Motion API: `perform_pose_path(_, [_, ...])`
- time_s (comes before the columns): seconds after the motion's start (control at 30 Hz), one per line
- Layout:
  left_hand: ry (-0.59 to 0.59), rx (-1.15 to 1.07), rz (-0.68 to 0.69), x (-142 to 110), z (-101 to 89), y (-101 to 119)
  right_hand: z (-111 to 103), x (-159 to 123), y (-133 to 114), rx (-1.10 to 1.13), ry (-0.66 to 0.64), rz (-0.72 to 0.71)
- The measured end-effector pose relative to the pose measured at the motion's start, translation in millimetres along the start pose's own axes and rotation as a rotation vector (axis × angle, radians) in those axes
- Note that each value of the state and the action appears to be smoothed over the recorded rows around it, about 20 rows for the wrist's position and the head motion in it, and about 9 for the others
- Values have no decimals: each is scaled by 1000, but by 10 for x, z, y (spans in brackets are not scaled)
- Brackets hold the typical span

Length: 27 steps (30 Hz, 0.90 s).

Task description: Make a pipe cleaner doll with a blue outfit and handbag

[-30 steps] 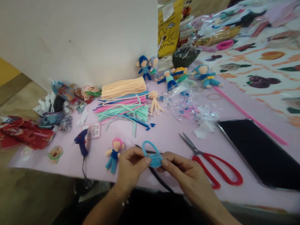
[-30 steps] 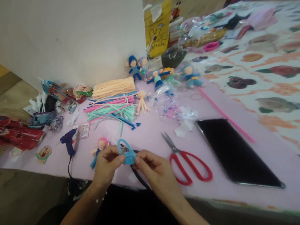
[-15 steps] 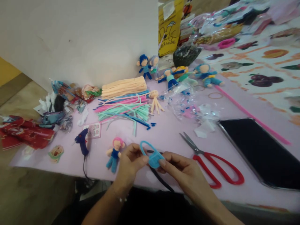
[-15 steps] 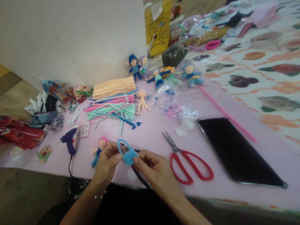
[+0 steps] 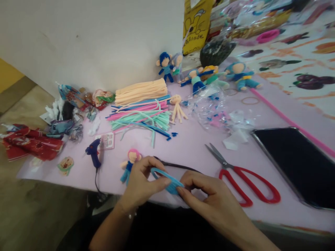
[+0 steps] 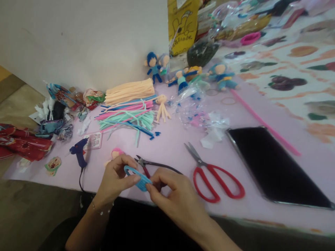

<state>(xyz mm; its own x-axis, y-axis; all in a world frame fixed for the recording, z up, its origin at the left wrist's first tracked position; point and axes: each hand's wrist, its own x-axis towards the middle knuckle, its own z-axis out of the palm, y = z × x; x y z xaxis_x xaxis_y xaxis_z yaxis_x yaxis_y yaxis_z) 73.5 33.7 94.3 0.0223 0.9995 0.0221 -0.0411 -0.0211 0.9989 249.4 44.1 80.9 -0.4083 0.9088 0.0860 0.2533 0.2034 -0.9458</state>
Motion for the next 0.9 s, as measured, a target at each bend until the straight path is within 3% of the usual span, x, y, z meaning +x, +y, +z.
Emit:
perform_pose_path(0.17, [-12, 35, -7, -40, 2, 9, -26, 15, -83, -18, -5, -44])
perform_pose_path(0.5, [24, 35, -41, -9, 29, -33, 1, 5, -11, -25, -11, -124])
perform_pose_path(0.77, [90, -201, -92, -20, 7, -74, -34, 13, -33, -14, 76, -141])
perform_pose_path(0.9, [53, -260, -148, -64, 28, -163, -24, 22, -19, 4, 88, -139])
